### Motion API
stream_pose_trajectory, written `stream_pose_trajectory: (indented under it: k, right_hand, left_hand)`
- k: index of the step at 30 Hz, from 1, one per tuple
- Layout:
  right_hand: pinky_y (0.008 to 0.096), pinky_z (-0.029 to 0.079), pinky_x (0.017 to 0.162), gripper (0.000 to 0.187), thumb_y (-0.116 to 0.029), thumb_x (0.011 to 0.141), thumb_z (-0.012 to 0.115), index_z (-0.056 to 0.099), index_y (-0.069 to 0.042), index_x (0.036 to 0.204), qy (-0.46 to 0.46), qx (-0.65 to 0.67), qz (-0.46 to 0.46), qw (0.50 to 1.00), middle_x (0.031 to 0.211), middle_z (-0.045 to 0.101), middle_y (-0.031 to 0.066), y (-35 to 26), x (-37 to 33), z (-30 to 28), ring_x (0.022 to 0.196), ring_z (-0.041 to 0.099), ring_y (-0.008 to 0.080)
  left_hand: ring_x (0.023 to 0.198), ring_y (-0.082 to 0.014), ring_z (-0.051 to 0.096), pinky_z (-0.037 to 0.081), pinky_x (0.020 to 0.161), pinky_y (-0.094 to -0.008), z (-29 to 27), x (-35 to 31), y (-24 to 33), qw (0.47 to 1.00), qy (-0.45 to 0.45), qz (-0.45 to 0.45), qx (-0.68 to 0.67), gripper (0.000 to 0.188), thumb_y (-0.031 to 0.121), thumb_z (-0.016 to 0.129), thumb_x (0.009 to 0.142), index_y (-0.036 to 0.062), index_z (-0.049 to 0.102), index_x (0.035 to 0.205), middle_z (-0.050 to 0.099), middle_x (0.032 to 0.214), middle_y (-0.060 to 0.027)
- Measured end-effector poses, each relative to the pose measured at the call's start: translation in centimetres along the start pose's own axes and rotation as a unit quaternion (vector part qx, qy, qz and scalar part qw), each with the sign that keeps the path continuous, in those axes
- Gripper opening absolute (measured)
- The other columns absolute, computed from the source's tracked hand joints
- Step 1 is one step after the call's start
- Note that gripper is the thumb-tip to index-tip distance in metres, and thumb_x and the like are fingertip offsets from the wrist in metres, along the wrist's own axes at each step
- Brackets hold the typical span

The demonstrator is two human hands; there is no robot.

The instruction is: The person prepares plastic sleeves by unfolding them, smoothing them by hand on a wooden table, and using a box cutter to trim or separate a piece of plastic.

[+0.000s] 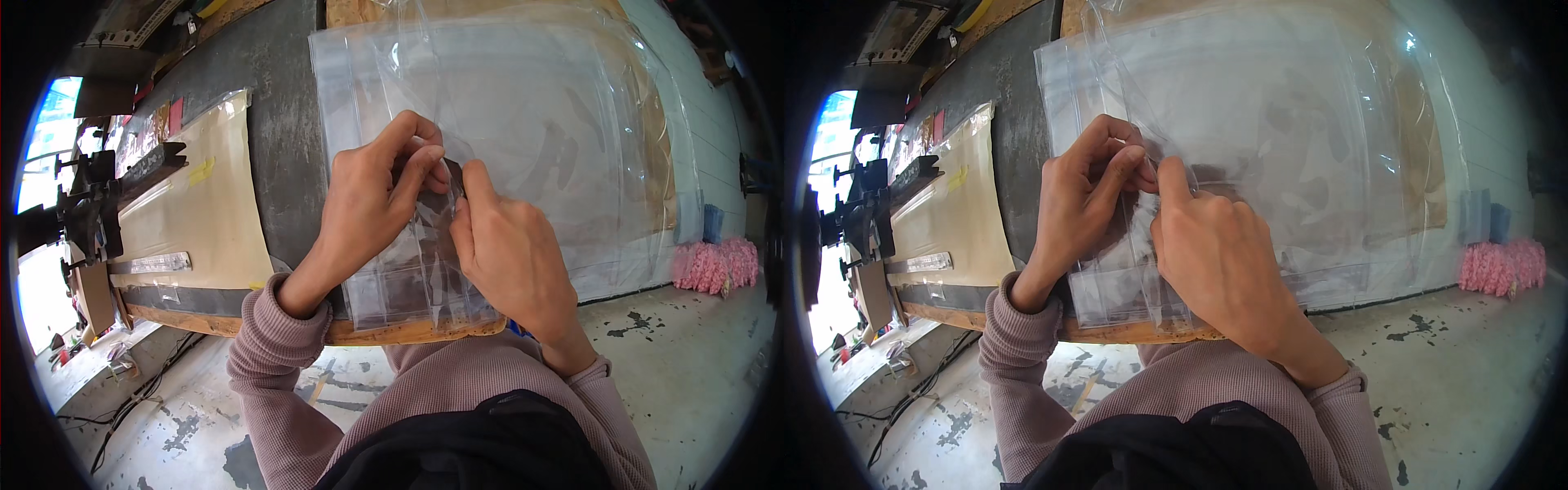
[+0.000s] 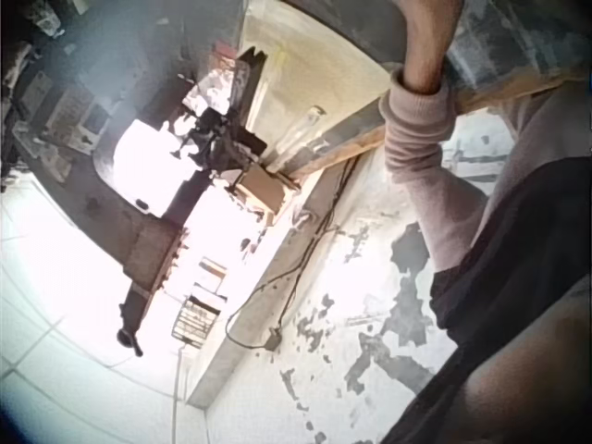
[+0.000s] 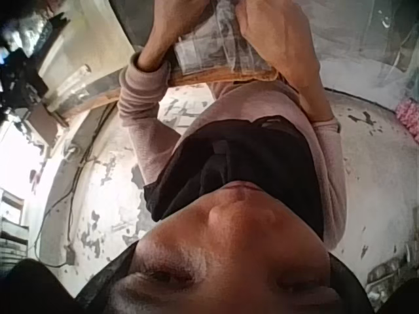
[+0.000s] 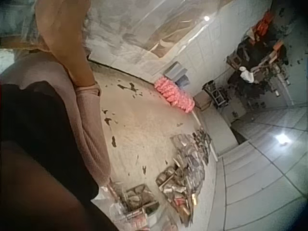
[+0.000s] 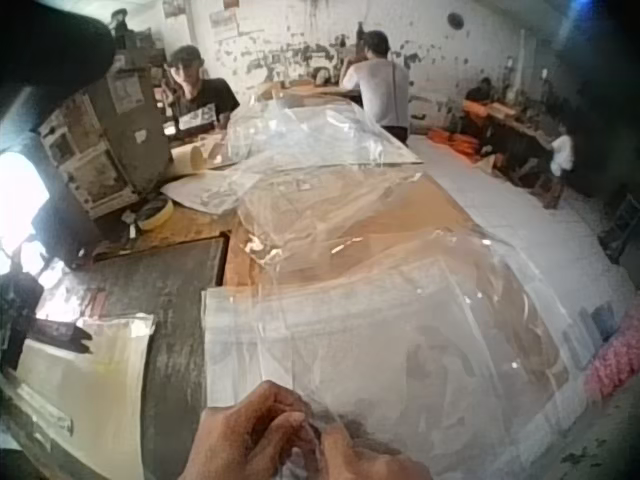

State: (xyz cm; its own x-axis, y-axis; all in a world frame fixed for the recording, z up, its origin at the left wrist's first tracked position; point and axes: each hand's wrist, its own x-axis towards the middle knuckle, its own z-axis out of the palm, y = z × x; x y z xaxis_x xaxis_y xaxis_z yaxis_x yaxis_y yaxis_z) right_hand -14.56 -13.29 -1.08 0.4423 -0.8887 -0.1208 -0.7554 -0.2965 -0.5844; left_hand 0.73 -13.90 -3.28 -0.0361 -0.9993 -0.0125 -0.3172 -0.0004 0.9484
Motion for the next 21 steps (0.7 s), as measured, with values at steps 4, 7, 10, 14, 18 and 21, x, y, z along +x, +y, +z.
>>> stream_pose_trajectory:
  k: [4,7,10,14,18,21]
  right_hand:
    - [0.0451,0.043,0.047,0.010,-0.007,0.086,0.050,0.044,-0.001,0.091,-0.009,0.009,0.006,1.000,0.055,0.055,0.0193,-0.04,0.14,-0.07,0.054,0.059,0.0378]
    - [0.0449,0.044,0.048,0.010,-0.007,0.086,0.050,0.044,-0.001,0.091,-0.011,0.013,0.003,1.000,0.055,0.055,0.0196,-0.03,0.22,-0.08,0.054,0.059,0.0380]
    - [0.0451,0.044,0.049,0.010,-0.007,0.086,0.050,0.044,0.000,0.091,-0.016,0.011,0.008,1.000,0.055,0.055,0.0199,0.00,0.26,-0.01,0.055,0.059,0.0386]
    - [0.0460,0.045,0.050,0.011,-0.007,0.085,0.050,0.044,0.000,0.092,-0.007,0.019,0.000,1.000,0.058,0.056,0.0212,0.18,0.08,-0.18,0.058,0.060,0.0395]
    - [0.0461,0.046,0.052,0.013,-0.007,0.085,0.050,0.044,0.002,0.093,-0.043,0.007,0.021,0.999,0.061,0.057,0.0224,-0.37,0.61,-0.27,0.060,0.060,0.0399]
    - [0.0464,0.046,0.053,0.015,-0.008,0.085,0.049,0.044,0.003,0.094,-0.041,0.013,0.014,0.999,0.061,0.057,0.0230,-0.09,0.59,-0.27,0.060,0.060,0.0403]
  left_hand:
    - [0.067,-0.0144,0.068,0.051,0.057,-0.0243,0.01,0.05,-0.12,1.000,-0.001,-0.005,-0.015,0.005,0.005,0.055,0.090,0.0005,0.054,0.091,0.065,0.068,-0.0076]
    - [0.071,-0.0102,0.064,0.054,0.066,-0.0246,-0.23,0.04,0.36,0.999,-0.023,-0.034,-0.022,0.008,0.004,0.051,0.092,-0.0035,0.054,0.094,0.064,0.073,-0.0080]
    - [0.072,-0.0105,0.064,0.054,0.066,-0.0245,-0.24,0.01,0.38,0.999,-0.024,-0.044,-0.022,0.009,0.004,0.052,0.091,-0.0036,0.055,0.094,0.064,0.074,-0.0083]
    - [0.071,-0.0126,0.066,0.053,0.062,-0.0239,0.18,0.00,0.50,0.999,-0.013,-0.027,-0.024,0.005,0.003,0.054,0.090,-0.0017,0.055,0.092,0.065,0.072,-0.0084]
    - [0.069,-0.0140,0.068,0.051,0.059,-0.0235,-0.07,0.06,-0.21,1.000,0.000,-0.008,-0.029,0.002,0.001,0.054,0.089,-0.0001,0.054,0.090,0.066,0.069,-0.0085]
    - [0.069,-0.0139,0.068,0.051,0.058,-0.0234,0.11,0.06,-0.13,1.000,-0.003,-0.007,-0.026,0.001,0.001,0.054,0.089,-0.0001,0.054,0.090,0.066,0.069,-0.0084]
